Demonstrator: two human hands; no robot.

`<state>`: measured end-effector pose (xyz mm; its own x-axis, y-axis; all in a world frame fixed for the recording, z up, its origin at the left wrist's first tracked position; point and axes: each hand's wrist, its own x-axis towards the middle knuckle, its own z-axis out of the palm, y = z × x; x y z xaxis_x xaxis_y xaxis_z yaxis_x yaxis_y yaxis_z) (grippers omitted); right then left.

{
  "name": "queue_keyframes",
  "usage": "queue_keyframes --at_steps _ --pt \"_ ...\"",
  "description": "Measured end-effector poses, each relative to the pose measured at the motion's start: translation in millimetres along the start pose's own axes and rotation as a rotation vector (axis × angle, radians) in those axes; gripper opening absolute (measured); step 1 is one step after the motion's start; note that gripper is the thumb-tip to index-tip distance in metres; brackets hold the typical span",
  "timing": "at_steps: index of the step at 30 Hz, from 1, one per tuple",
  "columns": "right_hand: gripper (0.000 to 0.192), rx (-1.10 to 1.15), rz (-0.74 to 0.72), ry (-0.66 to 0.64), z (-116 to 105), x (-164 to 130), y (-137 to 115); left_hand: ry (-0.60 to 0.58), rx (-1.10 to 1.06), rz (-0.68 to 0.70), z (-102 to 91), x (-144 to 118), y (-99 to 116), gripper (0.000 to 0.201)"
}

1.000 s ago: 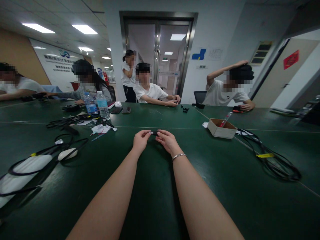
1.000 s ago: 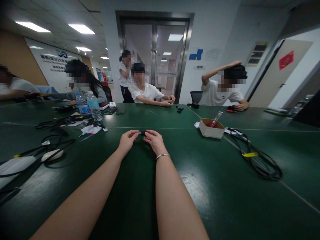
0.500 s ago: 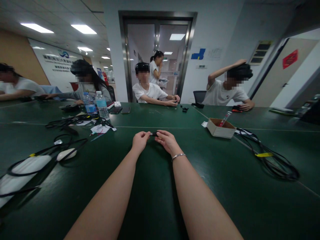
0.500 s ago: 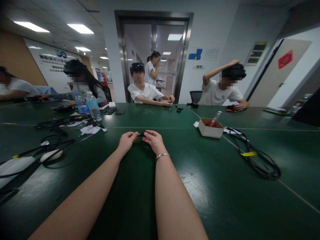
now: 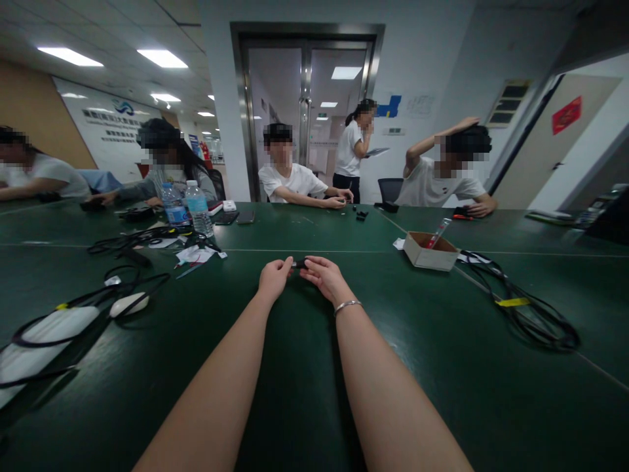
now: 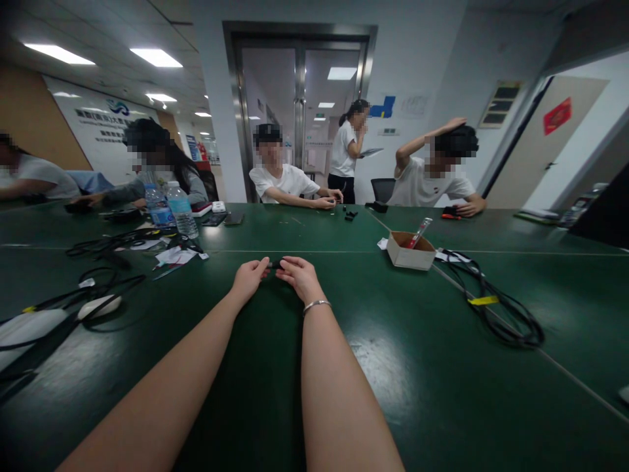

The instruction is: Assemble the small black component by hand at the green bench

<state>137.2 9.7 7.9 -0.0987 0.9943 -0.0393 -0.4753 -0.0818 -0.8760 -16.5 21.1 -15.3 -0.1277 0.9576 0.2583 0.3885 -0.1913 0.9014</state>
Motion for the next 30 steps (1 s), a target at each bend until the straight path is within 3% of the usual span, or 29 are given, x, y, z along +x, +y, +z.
queue_keyframes --at_steps 10,19,30 --pt "0.017 0.025 -0.005 -0.036 -0.9 -1.0 0.1 -0.001 0.095 -0.03 -1.5 0.9 6.0 0.057" --pt "0.013 0.002 0.015 -0.025 1.9 -1.0 -1.7 -0.074 -0.164 -0.034 -3.7 6.3 2.9 0.049" --pt "0.01 0.01 -0.036 0.075 0.6 2.8 -1.3 -0.139 -0.242 0.086 -4.4 -1.1 14.8 0.035"
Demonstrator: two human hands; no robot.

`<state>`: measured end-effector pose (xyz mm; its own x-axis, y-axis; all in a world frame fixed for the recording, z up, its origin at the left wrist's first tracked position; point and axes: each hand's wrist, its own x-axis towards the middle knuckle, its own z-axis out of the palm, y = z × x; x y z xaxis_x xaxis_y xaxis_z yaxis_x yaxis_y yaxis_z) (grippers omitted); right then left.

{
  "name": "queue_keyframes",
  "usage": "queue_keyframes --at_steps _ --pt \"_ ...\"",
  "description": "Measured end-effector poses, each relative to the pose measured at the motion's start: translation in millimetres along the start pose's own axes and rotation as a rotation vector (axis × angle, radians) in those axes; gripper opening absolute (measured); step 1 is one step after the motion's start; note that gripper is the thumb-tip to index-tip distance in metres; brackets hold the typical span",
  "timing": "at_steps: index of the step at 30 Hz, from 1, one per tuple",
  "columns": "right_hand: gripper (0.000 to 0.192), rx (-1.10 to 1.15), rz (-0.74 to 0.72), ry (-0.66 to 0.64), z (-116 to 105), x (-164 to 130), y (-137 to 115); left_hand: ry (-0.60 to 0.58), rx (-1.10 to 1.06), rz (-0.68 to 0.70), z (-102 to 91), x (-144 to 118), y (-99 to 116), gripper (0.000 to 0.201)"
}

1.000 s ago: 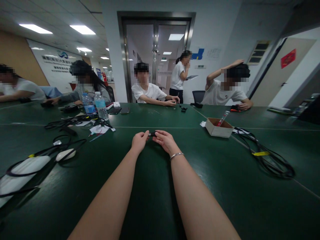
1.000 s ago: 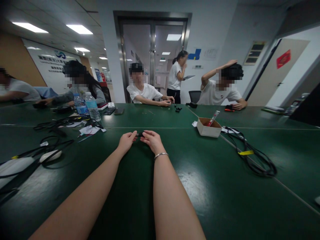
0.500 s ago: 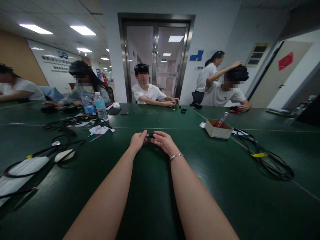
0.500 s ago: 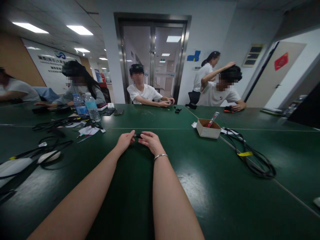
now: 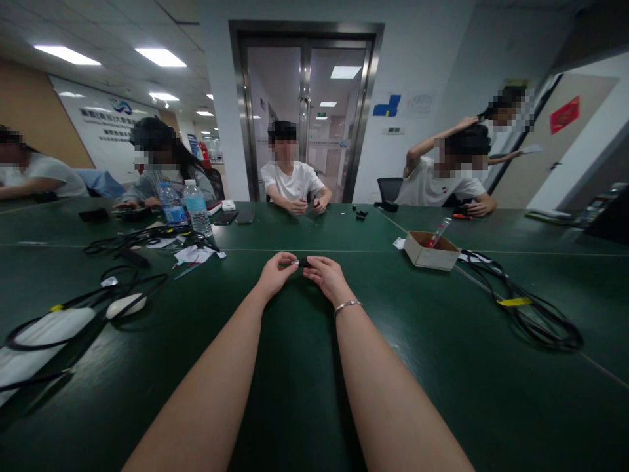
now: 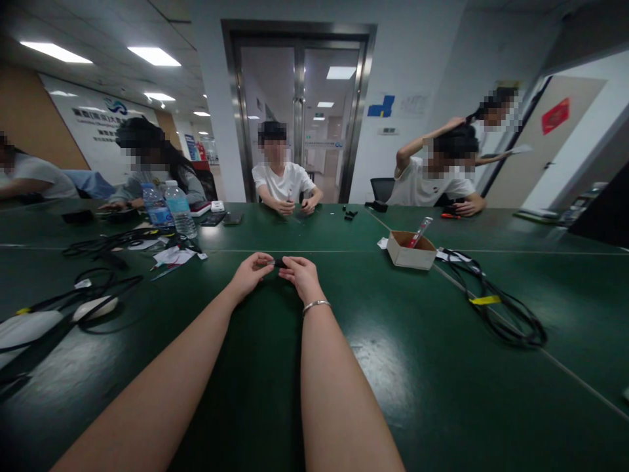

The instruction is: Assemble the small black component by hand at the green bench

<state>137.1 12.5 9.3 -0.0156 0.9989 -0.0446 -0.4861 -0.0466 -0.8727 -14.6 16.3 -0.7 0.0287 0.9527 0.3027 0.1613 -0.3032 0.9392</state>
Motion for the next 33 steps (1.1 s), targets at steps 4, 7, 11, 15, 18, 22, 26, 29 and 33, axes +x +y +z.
queue_keyframes --at_steps 4,7,11,15,18,22,26,29,33 --pt "0.013 -0.026 0.0 -0.016 0.3 0.2 1.0 -0.012 -0.016 -0.121 2.5 2.5 -1.5 0.037" --pt "0.012 -0.047 0.008 -0.024 1.1 -0.6 0.9 0.002 0.033 -0.092 4.1 4.8 -4.7 0.033" --pt "0.009 -0.049 0.007 -0.018 1.5 -1.0 0.5 0.041 0.007 -0.083 4.4 6.1 -6.4 0.028" --pt "0.009 -0.046 0.01 -0.031 0.6 0.3 1.4 0.051 0.011 -0.103 4.6 6.4 -5.6 0.031" --pt "0.008 -0.045 0.005 -0.029 0.0 1.0 2.0 0.049 0.012 -0.113 4.9 6.4 -4.9 0.024" --pt "0.009 -0.045 0.006 -0.029 0.1 0.3 1.6 0.033 -0.008 -0.107 4.8 5.9 -5.0 0.029" --pt "0.008 -0.041 0.011 -0.024 1.2 -1.6 0.1 0.039 0.014 -0.046 4.5 5.2 -5.8 0.026" --pt "0.008 -0.049 0.022 -0.026 2.4 -2.8 -1.0 0.008 0.005 -0.037 4.3 5.1 -7.3 0.029" --pt "0.008 -0.049 0.021 -0.02 3.6 -3.4 -1.7 0.011 -0.003 -0.054 4.4 5.2 -9.0 0.03"
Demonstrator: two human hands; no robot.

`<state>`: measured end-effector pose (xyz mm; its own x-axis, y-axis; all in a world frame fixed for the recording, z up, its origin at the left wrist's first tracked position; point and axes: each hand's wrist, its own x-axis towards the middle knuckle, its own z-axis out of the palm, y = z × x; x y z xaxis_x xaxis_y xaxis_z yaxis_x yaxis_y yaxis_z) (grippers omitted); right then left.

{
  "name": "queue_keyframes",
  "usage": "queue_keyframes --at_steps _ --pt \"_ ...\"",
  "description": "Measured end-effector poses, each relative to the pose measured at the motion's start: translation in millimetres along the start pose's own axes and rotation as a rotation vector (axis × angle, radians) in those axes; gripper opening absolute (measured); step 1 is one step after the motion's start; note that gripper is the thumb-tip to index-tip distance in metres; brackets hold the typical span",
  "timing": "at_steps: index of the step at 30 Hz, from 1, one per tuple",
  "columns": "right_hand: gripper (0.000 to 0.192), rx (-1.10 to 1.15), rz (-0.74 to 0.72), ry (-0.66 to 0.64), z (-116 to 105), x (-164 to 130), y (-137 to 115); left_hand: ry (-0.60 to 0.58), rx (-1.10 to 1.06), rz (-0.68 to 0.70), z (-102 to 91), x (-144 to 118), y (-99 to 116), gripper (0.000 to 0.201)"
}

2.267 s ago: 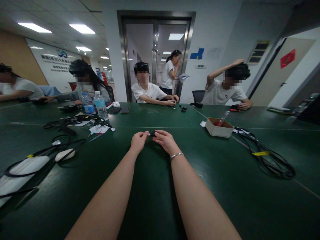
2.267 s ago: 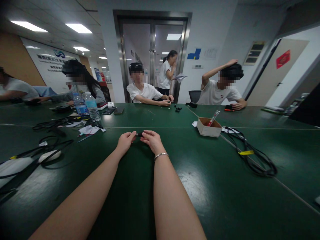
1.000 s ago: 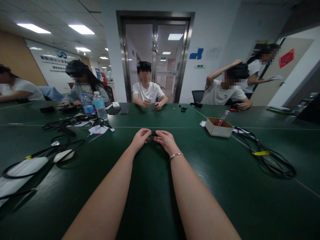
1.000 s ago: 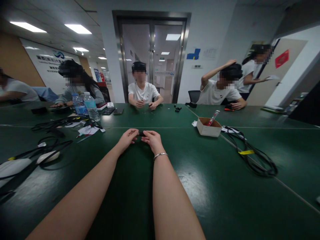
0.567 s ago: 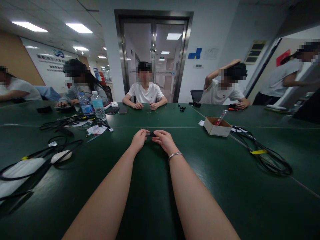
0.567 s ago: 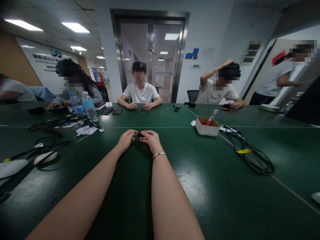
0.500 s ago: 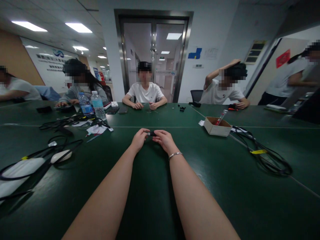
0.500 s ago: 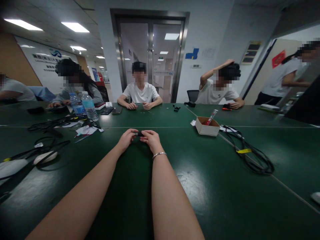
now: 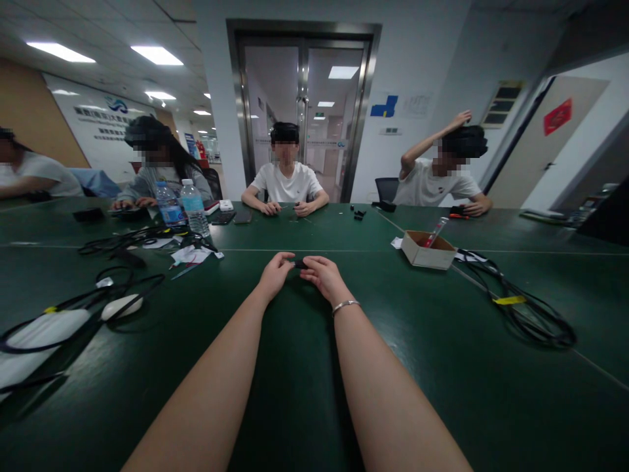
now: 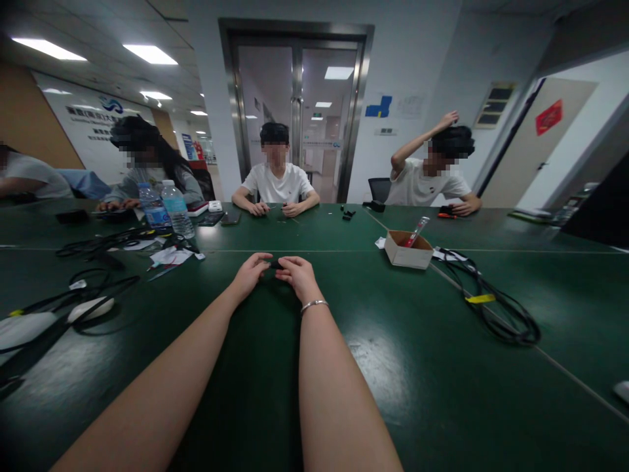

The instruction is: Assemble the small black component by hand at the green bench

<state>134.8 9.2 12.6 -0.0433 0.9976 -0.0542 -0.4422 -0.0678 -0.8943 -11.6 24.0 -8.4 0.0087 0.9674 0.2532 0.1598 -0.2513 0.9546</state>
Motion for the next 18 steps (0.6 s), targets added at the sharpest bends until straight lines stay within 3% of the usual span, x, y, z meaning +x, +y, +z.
queue_keyframes --at_steps 18 --pt "0.008 -0.017 0.011 -0.034 -0.6 0.8 0.7 0.012 -0.001 -0.007 0.4 -1.1 2.8 0.034"
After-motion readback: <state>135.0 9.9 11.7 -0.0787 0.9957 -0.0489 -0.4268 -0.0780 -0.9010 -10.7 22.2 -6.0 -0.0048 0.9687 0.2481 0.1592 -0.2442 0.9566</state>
